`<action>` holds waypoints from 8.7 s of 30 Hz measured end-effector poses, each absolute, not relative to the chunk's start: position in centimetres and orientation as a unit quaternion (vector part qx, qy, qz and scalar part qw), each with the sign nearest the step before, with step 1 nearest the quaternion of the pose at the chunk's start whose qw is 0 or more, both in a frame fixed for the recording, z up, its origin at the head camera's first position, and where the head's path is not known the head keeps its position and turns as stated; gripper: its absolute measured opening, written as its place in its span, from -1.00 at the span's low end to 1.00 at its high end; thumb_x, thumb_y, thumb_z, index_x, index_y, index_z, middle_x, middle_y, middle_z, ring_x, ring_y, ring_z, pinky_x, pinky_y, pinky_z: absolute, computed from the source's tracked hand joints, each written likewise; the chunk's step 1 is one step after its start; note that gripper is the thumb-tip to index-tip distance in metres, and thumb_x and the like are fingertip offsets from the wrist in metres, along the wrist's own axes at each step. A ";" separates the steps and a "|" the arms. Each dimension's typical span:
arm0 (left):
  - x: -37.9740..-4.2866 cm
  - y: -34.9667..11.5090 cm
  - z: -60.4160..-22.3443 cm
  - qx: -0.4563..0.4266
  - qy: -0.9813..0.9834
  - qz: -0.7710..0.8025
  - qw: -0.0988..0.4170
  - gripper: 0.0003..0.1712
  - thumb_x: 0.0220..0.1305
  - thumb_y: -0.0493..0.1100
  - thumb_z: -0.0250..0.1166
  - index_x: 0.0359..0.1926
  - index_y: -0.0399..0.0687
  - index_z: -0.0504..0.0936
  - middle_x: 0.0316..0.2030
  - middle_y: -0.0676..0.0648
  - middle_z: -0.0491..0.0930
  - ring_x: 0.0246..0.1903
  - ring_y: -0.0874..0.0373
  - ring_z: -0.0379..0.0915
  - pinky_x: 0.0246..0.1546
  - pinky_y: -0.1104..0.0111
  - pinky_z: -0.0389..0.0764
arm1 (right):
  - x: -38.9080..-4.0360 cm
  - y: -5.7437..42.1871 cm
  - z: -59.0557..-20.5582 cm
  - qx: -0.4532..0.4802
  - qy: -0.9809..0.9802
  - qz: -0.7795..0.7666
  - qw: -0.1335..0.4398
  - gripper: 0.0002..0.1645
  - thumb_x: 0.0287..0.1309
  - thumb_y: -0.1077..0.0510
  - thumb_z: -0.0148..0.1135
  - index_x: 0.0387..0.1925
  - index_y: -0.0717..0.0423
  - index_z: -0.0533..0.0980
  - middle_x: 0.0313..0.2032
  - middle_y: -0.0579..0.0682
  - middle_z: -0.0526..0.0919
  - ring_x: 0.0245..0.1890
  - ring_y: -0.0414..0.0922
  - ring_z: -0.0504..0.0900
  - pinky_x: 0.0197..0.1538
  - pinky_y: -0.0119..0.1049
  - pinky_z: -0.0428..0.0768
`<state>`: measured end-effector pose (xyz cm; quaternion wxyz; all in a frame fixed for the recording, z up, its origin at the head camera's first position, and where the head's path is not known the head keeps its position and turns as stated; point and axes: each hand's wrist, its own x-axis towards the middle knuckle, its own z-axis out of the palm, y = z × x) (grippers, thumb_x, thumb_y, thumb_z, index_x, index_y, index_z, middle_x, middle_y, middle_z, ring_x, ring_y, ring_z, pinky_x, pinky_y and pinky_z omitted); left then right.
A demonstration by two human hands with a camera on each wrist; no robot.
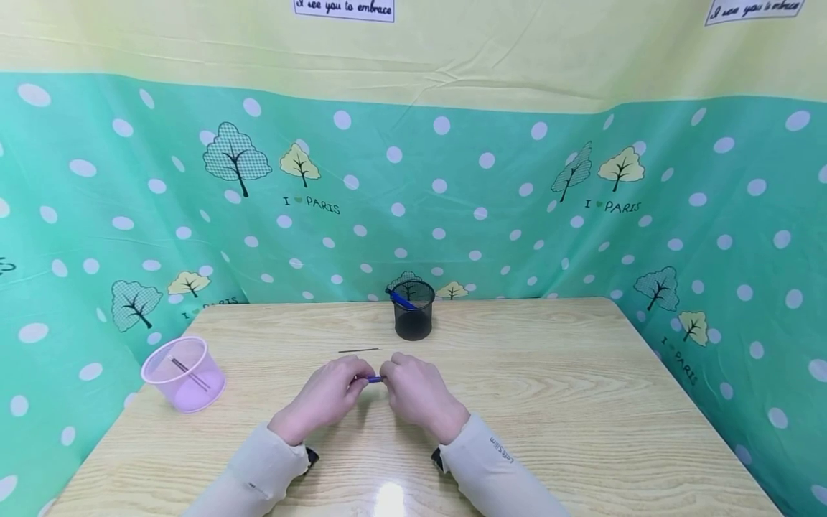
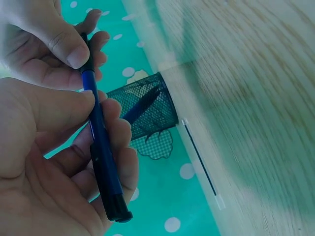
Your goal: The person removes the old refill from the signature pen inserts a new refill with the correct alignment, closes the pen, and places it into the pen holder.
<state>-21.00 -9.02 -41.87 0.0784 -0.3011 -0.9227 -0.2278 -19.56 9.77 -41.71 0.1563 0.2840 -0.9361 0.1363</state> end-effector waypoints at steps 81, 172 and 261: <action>-20.8 -8.8 -41.9 -0.283 -0.927 -0.229 0.085 -0.85 0.12 -0.32 0.35 -0.29 -0.03 0.61 -0.35 0.11 0.48 -0.34 0.25 0.39 -0.35 0.36 0.50 | -19.4 9.6 -41.5 0.290 -0.935 0.143 0.147 -0.91 0.17 0.24 0.24 -0.32 0.01 0.63 -0.46 -0.20 0.48 -0.47 -0.28 0.48 -0.44 -0.40 0.51; -20.7 -8.7 -42.0 -0.308 -0.919 -0.197 0.149 -0.85 0.04 -0.35 0.40 -0.39 0.00 0.69 -0.44 0.14 0.49 -0.38 0.26 0.42 -0.32 0.37 0.53 | -19.5 9.7 -41.7 0.291 -0.938 0.138 0.128 -0.90 0.18 0.24 0.22 -0.31 0.02 0.63 -0.49 -0.21 0.46 -0.47 -0.27 0.49 -0.44 -0.38 0.52; -22.5 -12.3 -42.1 -0.173 -0.854 -0.490 -0.031 -0.87 0.10 -0.30 0.38 -0.37 0.04 0.65 -0.45 0.08 0.59 -0.41 0.17 0.48 -0.37 0.33 0.50 | -19.7 9.9 -41.2 0.260 -0.944 0.175 0.104 -0.91 0.23 0.22 0.20 -0.27 0.00 0.61 -0.40 -0.20 0.51 -0.42 -0.29 0.49 -0.37 -0.38 0.54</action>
